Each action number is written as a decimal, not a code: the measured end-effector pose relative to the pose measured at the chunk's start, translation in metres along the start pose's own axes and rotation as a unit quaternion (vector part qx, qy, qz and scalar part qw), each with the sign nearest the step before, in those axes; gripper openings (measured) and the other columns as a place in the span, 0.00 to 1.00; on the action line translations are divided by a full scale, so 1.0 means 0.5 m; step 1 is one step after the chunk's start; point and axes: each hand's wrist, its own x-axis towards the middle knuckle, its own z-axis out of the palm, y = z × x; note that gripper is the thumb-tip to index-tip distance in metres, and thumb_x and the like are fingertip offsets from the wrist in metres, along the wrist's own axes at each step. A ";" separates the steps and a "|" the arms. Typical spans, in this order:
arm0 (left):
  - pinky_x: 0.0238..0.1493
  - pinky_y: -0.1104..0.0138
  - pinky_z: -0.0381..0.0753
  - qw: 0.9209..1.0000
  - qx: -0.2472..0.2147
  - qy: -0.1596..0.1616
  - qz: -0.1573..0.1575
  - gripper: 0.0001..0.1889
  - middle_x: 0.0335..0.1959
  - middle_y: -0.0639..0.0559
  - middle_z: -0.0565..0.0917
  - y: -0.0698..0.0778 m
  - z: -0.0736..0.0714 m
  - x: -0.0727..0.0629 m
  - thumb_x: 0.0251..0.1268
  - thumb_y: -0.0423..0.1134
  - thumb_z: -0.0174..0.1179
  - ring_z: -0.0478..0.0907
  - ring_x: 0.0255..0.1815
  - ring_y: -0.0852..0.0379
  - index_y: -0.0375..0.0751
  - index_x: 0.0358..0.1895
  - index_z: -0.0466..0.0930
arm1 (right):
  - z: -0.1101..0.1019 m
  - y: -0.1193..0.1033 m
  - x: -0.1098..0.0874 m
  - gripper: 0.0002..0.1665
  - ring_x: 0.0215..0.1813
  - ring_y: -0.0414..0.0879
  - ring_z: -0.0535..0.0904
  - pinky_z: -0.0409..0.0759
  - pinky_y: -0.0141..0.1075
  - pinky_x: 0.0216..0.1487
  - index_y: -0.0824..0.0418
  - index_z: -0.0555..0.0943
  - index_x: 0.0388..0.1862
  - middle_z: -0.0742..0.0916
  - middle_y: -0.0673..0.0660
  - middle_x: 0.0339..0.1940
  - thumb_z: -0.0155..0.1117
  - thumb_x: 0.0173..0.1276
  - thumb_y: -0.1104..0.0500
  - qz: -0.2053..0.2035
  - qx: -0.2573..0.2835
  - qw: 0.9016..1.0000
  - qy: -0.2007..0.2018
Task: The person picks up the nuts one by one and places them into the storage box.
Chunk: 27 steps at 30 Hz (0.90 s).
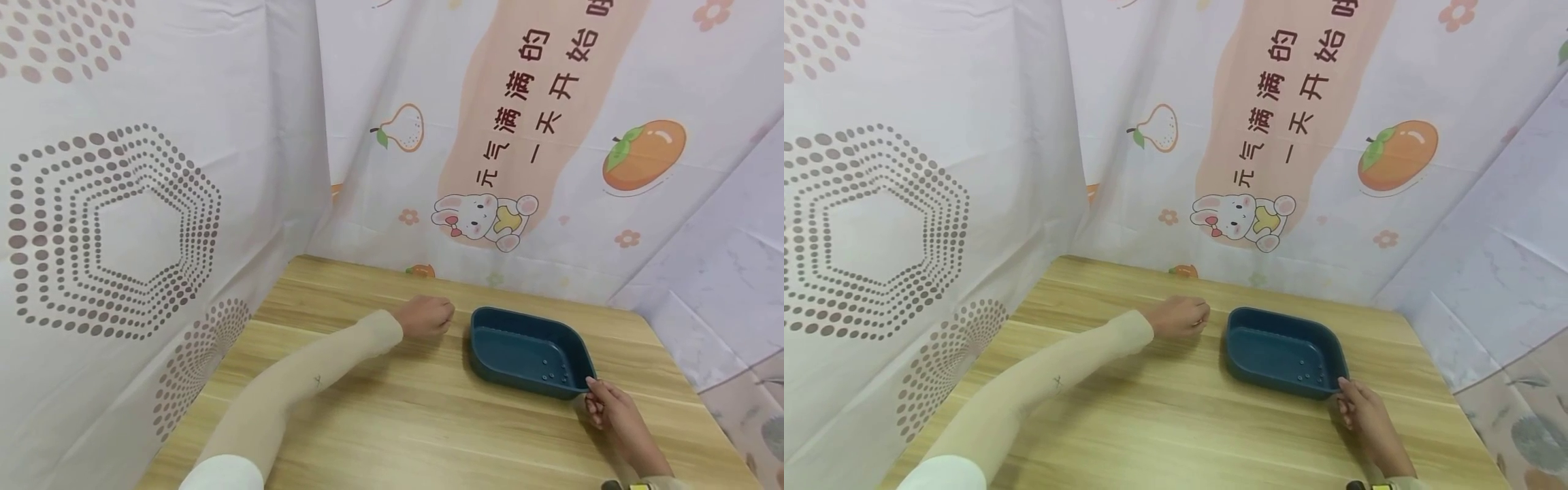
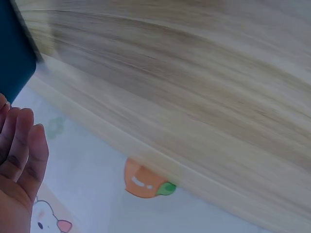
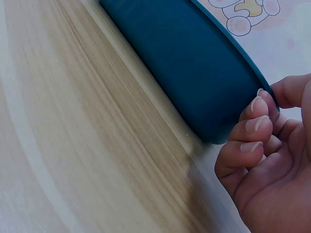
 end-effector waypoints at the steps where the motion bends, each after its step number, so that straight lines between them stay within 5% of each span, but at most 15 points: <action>1: 0.28 0.75 0.72 1.000 -0.003 0.001 0.002 0.06 0.34 0.60 0.78 0.003 0.001 0.004 0.77 0.39 0.55 0.72 0.31 0.67 0.48 0.39 0.79 | 0.000 0.000 0.000 0.21 0.22 0.48 0.56 0.50 0.44 0.27 0.61 0.74 0.31 0.76 0.50 0.22 0.47 0.86 0.54 -0.001 0.002 1.000 0.000; 9: 0.30 0.74 0.73 1.000 -0.010 -0.003 0.003 0.06 0.33 0.61 0.77 0.026 0.000 0.032 0.77 0.40 0.55 0.72 0.31 0.67 0.50 0.38 0.79 | 0.000 0.000 0.001 0.21 0.23 0.50 0.55 0.50 0.45 0.27 0.62 0.74 0.32 0.76 0.50 0.23 0.47 0.86 0.54 0.003 -0.001 1.000 0.005; 27: 0.38 0.76 0.76 0.999 -0.003 0.005 0.033 0.06 0.38 0.58 0.79 0.063 0.014 0.054 0.78 0.42 0.55 0.75 0.36 0.66 0.47 0.43 0.80 | -0.001 -0.003 0.000 0.22 0.20 0.38 0.66 0.51 0.44 0.26 0.60 0.76 0.30 0.76 0.49 0.22 0.48 0.86 0.52 0.009 -0.009 1.000 0.011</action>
